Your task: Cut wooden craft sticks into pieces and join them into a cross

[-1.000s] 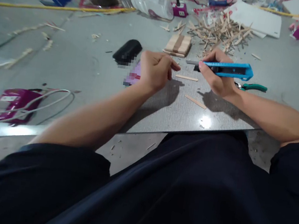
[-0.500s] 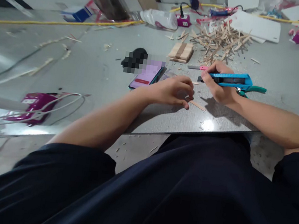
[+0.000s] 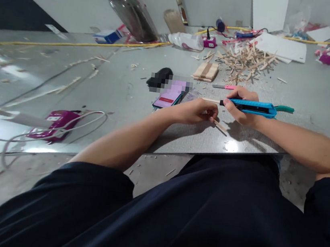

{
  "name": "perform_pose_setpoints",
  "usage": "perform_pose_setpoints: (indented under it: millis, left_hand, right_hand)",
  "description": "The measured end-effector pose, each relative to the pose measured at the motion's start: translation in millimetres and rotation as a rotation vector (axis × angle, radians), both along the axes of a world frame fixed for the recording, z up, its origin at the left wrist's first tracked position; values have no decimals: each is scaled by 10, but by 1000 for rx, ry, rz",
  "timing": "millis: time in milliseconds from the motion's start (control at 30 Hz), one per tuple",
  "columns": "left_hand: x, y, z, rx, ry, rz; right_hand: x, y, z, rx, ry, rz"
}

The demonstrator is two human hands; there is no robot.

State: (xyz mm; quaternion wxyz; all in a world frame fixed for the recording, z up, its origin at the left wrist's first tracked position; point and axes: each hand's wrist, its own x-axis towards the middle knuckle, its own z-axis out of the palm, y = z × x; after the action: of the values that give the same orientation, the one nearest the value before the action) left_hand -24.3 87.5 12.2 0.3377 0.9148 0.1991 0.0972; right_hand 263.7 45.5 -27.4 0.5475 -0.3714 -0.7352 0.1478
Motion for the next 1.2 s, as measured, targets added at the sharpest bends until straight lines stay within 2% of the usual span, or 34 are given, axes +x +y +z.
perform_pose_setpoints:
  millis: [133, 300, 400, 500, 633, 700, 800, 1033, 1200]
  left_hand:
    - [-2, 42, 35, -141, 32, -4]
    - [18, 71, 16, -134, 38, 8]
    - [33, 71, 0, -124, 39, 38]
    - [55, 54, 5, -95, 52, 67]
    - [91, 20, 23, -2, 69, 108]
    - [103, 7, 26, 26, 79, 121]
    - [107, -5, 26, 28, 86, 117]
    - [115, -25, 54, 32, 88, 112]
    - [121, -18, 71, 42, 104, 118]
  right_hand:
    - [9, -34, 57, 0, -24, 62]
    - [46, -78, 81, -41, -75, 196]
    - [57, -107, 76, -8, -156, 239]
    - [58, -128, 91, 19, -221, 262]
    - [55, -133, 135, -55, -328, 266]
    - [50, -131, 146, -45, -358, 279]
    - [46, -129, 147, -16, -364, 313]
    - [67, -110, 170, -139, -443, 288]
    - [30, -168, 231, -84, -394, 305]
